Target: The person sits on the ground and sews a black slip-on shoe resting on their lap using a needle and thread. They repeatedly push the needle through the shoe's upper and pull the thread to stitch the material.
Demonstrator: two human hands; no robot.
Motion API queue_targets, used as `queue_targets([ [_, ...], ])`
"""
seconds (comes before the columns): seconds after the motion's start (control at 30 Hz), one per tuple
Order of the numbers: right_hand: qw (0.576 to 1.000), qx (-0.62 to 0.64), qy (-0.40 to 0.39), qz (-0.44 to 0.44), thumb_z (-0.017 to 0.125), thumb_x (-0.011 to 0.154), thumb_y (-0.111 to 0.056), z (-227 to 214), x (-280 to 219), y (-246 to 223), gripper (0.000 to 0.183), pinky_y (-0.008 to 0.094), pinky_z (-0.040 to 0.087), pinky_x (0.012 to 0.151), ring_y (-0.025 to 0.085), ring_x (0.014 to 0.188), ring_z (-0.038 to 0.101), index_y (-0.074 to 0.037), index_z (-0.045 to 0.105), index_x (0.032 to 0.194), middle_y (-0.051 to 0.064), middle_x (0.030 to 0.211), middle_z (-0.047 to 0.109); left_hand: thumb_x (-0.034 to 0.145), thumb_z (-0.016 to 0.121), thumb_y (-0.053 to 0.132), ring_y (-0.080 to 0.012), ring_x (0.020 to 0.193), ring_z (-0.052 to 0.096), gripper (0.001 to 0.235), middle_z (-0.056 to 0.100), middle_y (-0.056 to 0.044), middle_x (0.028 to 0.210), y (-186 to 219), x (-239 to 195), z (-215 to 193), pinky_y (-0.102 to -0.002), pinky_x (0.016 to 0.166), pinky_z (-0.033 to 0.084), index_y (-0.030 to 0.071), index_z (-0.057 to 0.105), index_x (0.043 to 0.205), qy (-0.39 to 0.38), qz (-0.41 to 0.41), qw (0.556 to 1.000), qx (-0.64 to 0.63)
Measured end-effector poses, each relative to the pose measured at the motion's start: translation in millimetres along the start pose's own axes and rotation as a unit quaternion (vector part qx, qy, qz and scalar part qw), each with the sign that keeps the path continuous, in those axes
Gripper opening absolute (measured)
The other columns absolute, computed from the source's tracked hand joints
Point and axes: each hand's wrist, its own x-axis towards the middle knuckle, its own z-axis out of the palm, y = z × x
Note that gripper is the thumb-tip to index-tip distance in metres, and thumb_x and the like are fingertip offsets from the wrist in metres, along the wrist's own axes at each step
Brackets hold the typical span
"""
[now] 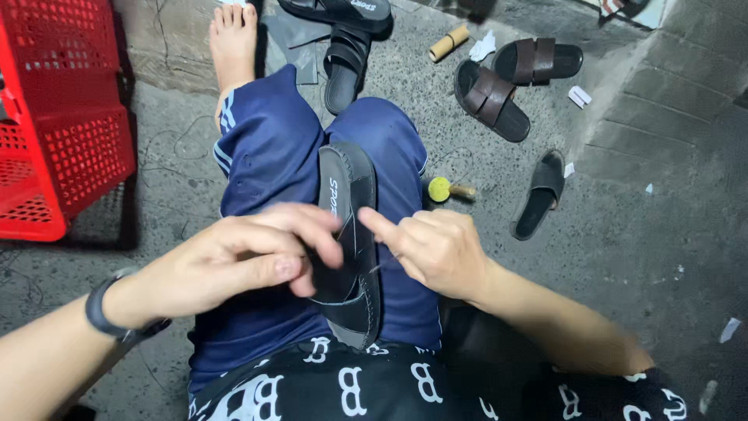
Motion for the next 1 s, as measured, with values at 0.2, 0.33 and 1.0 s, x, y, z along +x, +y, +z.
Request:
queue_targets([
  [0.2, 0.992, -0.091, -0.04, -0.083, 0.048, 0.075, 0.007, -0.5, 11.3, 13.3, 0.065, 0.028, 0.024, 0.034, 0.01, 0.042, 0.037, -0.019, 0.057, 0.134, -0.006, 0.051, 0.037, 0.098, 0.05, 0.023, -0.0125, 0.055, 0.042, 0.034, 0.052, -0.007, 0.063, -52.1, 10.4, -19.6, -0.023, 0.054, 0.036, 0.002, 0.057, 0.072, 0.181, -0.174, 0.935, -0.25],
  [0.33, 0.989, -0.031, -0.145, 0.022, 0.057, 0.089, -0.019, -11.7, 6.6, -0.2, 0.046, 0.035, 0.038, 0.044, 0.018, 0.052, 0.047, -0.014, 0.049, 0.134, 0.001, 0.069, 0.04, 0.096, 0.051, 0.018, -0.0276, 0.094, 0.059, 0.021, 0.056, -0.012, 0.088, -23.9, -0.8, -28.9, -0.036, 0.078, 0.038, 0.003, 0.054, 0.082, 0.197, -0.076, 0.973, 0.093],
  [1.0, 0.996, -0.085, -0.021, -0.007, 0.048, 0.095, -0.006, 12.3, 5.0, -32.5, 0.017, 0.035, 0.038, 0.044, 0.023, 0.056, 0.044, 0.005, 0.057, 0.101, 0.009, 0.07, 0.044, 0.088, 0.068, 0.027, -0.0359, 0.126, 0.053, 0.056, 0.055, -0.02, 0.131, -48.2, -2.3, 53.2, -0.05, 0.107, 0.041, -0.005, 0.045, 0.128, 0.142, 0.165, 0.94, 0.262],
])
